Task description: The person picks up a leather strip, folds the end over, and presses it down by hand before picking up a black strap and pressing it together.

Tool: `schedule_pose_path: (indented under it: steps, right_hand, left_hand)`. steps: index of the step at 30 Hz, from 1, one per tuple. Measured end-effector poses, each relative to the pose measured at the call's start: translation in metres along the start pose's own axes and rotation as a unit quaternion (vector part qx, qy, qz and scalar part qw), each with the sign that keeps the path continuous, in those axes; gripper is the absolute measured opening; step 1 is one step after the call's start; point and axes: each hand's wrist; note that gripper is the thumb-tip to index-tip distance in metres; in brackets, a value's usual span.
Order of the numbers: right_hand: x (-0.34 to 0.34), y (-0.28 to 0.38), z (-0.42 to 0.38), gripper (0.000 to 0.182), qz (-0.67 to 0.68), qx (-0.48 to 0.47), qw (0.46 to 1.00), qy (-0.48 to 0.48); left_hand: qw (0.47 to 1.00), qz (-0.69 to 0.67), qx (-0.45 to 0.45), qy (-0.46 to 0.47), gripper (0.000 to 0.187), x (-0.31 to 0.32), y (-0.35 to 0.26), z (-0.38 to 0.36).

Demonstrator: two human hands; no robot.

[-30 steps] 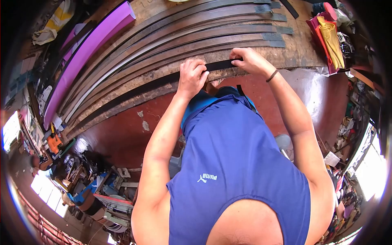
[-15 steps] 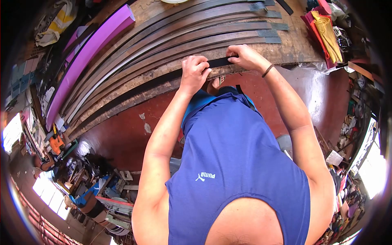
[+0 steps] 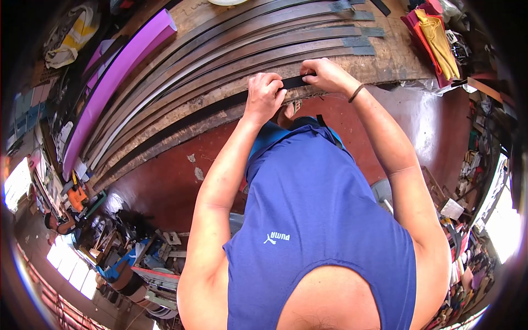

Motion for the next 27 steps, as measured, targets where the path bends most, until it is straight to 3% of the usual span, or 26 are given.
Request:
schedule_pose_path:
  steps: [27]
  right_hand:
    - [0.003, 0.003, 0.001, 0.019, -0.014, -0.009, 1.000, -0.006]
  left_hand:
    - [1.000, -0.021, 0.014, 0.010, 0.020, 0.002, -0.007, 0.010]
Point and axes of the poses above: each hand's wrist, its own z-axis towards the middle knuckle, its own x-axis out of the palm, y = z × x, and after that the axes turned 12 degrees about y, right-handed
